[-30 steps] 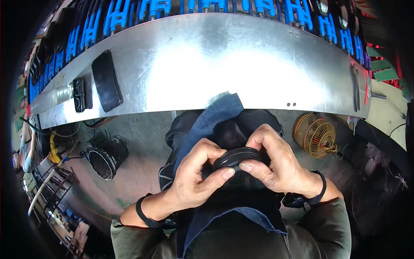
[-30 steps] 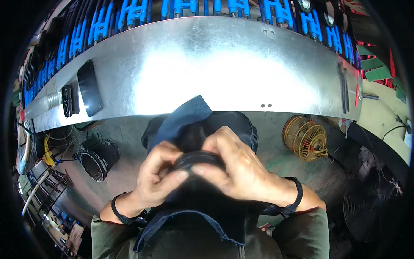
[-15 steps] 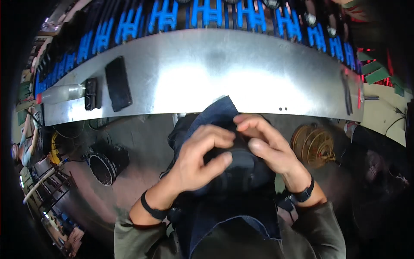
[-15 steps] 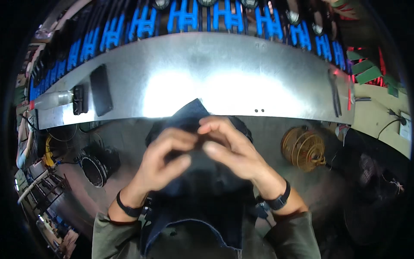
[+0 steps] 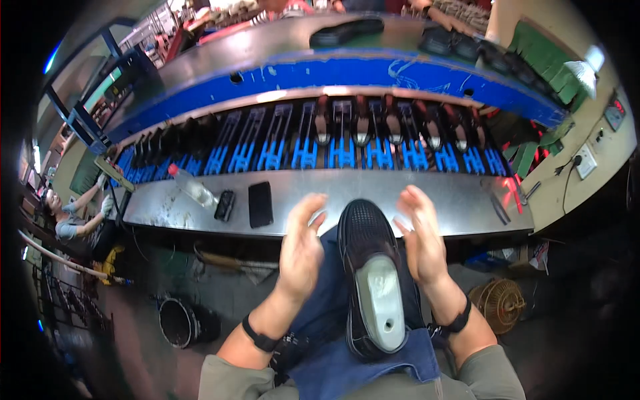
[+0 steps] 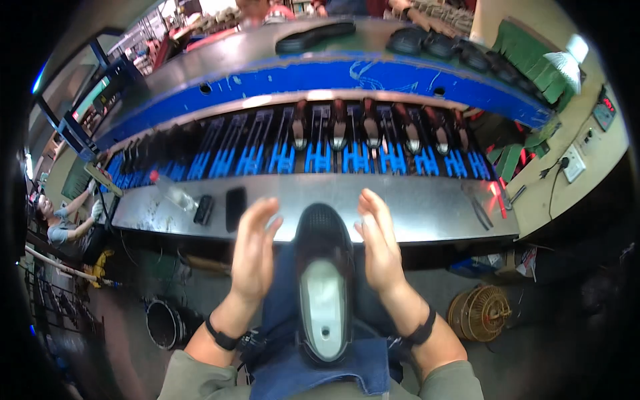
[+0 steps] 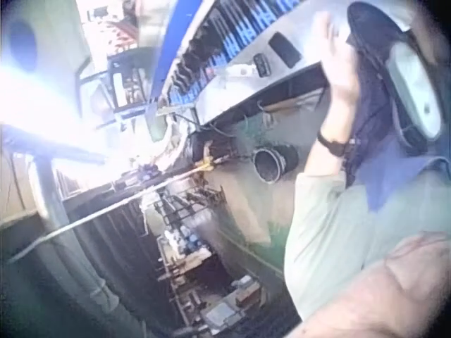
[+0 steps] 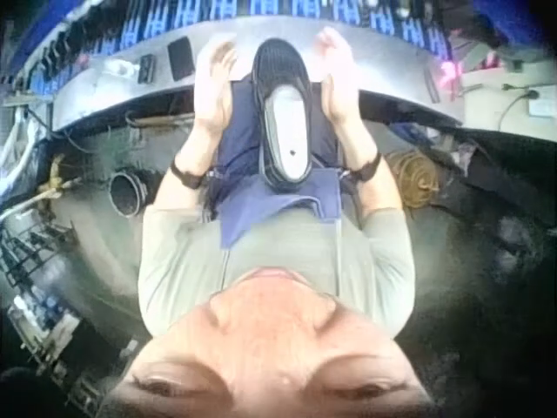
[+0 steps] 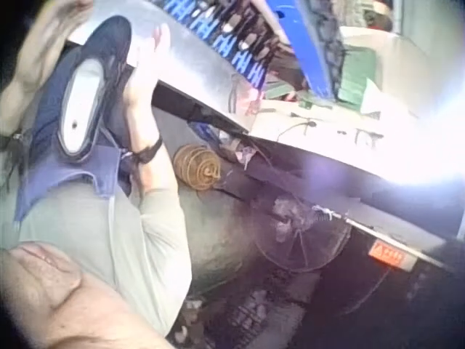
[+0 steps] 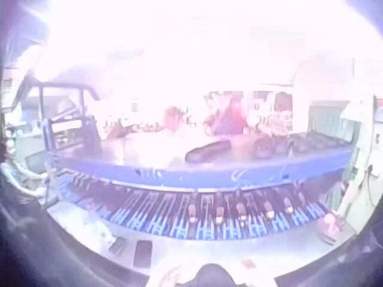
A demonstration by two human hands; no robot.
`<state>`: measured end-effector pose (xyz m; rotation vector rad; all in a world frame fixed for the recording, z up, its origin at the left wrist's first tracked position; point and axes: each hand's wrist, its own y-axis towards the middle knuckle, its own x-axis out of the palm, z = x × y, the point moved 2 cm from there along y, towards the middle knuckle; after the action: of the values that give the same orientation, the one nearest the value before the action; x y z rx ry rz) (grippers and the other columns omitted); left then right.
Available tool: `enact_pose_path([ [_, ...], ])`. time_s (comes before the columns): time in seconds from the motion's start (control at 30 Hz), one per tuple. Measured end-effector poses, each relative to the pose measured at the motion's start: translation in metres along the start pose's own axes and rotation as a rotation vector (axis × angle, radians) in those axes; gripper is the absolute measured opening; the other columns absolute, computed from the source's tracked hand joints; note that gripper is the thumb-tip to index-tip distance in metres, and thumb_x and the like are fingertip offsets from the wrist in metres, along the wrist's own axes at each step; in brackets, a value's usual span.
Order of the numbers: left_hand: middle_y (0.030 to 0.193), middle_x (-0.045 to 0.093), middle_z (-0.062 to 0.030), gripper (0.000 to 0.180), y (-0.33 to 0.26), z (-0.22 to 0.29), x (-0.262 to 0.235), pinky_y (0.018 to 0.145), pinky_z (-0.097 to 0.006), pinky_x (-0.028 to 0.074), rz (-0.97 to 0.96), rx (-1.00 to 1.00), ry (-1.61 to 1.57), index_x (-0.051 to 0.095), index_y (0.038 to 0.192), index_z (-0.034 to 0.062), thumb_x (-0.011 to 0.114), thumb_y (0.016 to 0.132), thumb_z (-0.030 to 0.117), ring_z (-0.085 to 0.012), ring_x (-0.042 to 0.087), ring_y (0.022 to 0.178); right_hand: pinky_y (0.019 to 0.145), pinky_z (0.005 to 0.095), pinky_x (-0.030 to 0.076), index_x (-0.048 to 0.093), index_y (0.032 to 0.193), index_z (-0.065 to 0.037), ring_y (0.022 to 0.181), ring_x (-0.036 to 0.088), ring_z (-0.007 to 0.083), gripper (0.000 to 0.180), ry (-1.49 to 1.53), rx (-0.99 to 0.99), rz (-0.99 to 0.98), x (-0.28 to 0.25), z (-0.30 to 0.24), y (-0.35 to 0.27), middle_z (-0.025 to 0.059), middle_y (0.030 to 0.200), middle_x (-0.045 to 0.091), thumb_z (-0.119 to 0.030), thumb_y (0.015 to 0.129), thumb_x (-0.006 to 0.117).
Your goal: Inspecting and assembling shoe components on a production line in a factory.
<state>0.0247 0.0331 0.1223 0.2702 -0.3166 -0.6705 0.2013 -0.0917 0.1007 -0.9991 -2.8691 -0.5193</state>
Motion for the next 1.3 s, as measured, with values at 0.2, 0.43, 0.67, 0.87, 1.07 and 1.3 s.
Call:
enact_pose_path([
  [0.2, 0.130, 0.056, -0.0117, 0.063, -0.073, -0.047, 0.020, 0.104, -0.036, 0.044, -0.061, -0.429, -0.237, 0.042, 0.140, 0.0002, 0.074, 0.091, 0.022, -0.0203, 0.056, 0.119, 0.111, 0.0406, 0.039, 0.034, 0.153, 0.004, 0.132, 0.052, 0.0351, 0.066, -0.504, -0.094, -0.247, 0.024, 0.005, -0.063, 0.0263, 0.141, 0.051, -0.021, 0.097, 0.060],
  [0.43, 0.127, 0.063, -0.0186, 0.077, -0.091, -0.086, 0.009, 0.095, -0.046, 0.054, 0.362, -0.783, -0.687, 0.054, 0.134, 0.0014, 0.041, 0.098, 0.068, -0.0308, 0.065, 0.113, 0.112, 0.0441, 0.038, 0.042, 0.146, 0.006, 0.131, 0.051, 0.0354, 0.063, -0.598, 0.002, -0.498, -0.054, -0.008, -0.119, 0.0245, 0.140, 0.051, -0.041, 0.104, 0.047],
  [0.67, 0.143, 0.045, -0.0304, 0.098, -0.081, -0.136, 0.023, 0.112, -0.051, 0.038, -0.713, 0.079, 0.558, 0.043, 0.143, -0.0027, 0.088, 0.069, 0.045, -0.0451, 0.047, 0.132, 0.092, 0.0372, 0.050, 0.066, 0.109, 0.005, 0.098, 0.066, 0.0254, 0.048, -0.546, 0.247, 0.167, -0.087, 0.050, -0.066, 0.0169, 0.102, 0.070, -0.031, 0.108, 0.035],
  [0.87, 0.131, 0.060, -0.0178, 0.089, 0.002, -0.167, -0.014, 0.104, -0.039, 0.046, -0.301, -0.392, 0.074, 0.041, 0.141, -0.0037, 0.086, 0.076, 0.037, -0.0261, 0.059, 0.121, 0.102, 0.0390, 0.046, 0.056, 0.133, 0.003, 0.118, 0.060, 0.0297, 0.070, -0.148, 0.594, -0.259, -0.057, 0.107, 0.110, 0.0176, 0.128, 0.061, -0.056, 0.107, 0.031],
  [1.07, 0.106, 0.064, -0.0115, 0.064, 0.254, -0.204, -0.158, 0.083, -0.035, 0.053, 0.347, -0.430, 0.216, 0.052, 0.127, -0.0024, 0.084, 0.080, 0.026, -0.0191, 0.062, 0.092, 0.108, 0.0427, 0.043, 0.042, 0.148, 0.000, 0.135, 0.049, 0.0352, 0.083, -0.922, 0.336, -0.326, 0.039, 0.296, 0.317, 0.0240, 0.148, 0.045, -0.060, 0.094, 0.059],
  [1.3, 0.125, 0.065, -0.0199, 0.052, 0.357, -0.327, -0.406, 0.095, -0.047, 0.050, 0.031, -0.163, 1.451, 0.058, 0.129, 0.0044, 0.077, 0.082, 0.015, -0.0409, 0.063, 0.108, 0.103, 0.0413, 0.048, 0.057, 0.134, -0.001, 0.121, 0.059, 0.0303, 0.067, -0.288, 0.098, -0.339, 0.069, 0.444, 0.341, 0.0173, 0.129, 0.062, -0.054, 0.093, 0.063],
])
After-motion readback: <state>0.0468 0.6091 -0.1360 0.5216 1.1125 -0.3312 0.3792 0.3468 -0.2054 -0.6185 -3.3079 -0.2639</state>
